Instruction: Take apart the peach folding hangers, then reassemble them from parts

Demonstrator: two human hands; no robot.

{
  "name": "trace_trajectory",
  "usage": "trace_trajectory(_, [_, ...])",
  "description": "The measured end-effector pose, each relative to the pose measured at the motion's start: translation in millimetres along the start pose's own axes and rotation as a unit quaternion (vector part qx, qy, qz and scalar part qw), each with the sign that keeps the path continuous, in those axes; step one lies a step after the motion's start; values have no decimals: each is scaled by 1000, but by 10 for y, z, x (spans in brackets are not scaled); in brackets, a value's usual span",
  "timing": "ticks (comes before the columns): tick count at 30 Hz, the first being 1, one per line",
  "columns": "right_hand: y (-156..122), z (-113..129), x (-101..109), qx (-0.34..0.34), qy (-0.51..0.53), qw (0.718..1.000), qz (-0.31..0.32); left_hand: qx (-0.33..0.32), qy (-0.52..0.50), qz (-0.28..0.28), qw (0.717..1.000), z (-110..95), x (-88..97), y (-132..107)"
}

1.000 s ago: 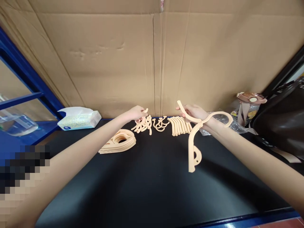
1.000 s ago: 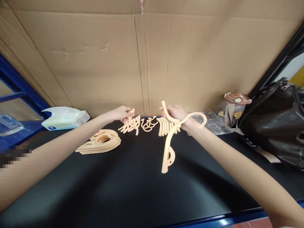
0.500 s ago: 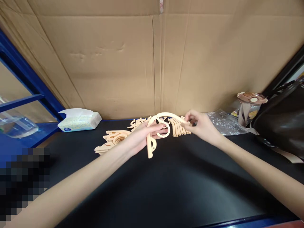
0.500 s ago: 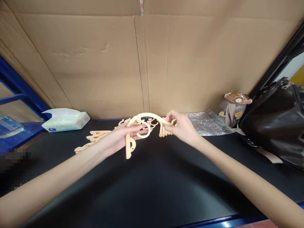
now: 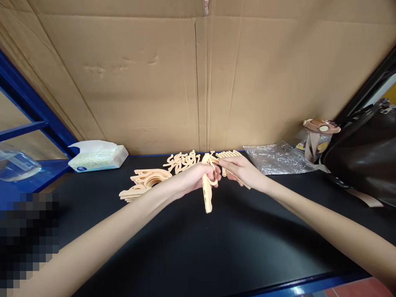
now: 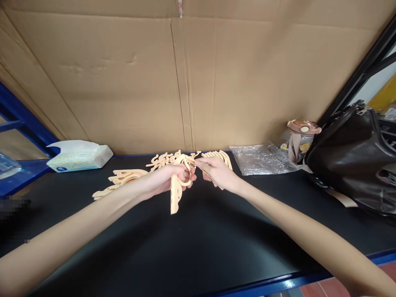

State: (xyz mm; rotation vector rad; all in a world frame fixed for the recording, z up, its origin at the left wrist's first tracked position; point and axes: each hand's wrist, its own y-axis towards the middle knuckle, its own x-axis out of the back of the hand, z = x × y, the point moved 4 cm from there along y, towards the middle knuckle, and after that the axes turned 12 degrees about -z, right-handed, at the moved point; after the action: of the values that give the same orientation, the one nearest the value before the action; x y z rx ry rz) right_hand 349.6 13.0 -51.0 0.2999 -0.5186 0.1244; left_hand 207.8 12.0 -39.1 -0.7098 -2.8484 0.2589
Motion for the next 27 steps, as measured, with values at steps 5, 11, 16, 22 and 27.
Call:
trace_trajectory(5, [379,-362,277,-79,-91,984,-128,-48,144,-103,983,-25,146,122])
trace_trajectory(11, [641,-696,423,-115,-291,935,-164,-55,228,-128,964,-19,174,147])
trace_trajectory(16, [706,-618,262,-105,-365,911,-162,-121,225,-179,950,-135,95,205])
trace_trajectory(22, [450,-211,143,-11,-265,956,-124,-82,143,-193,967,-172,60,192])
trace_trajectory(27, [225,173,251,125,-89,981,-115,-157,164,-205,952,-250,118,182])
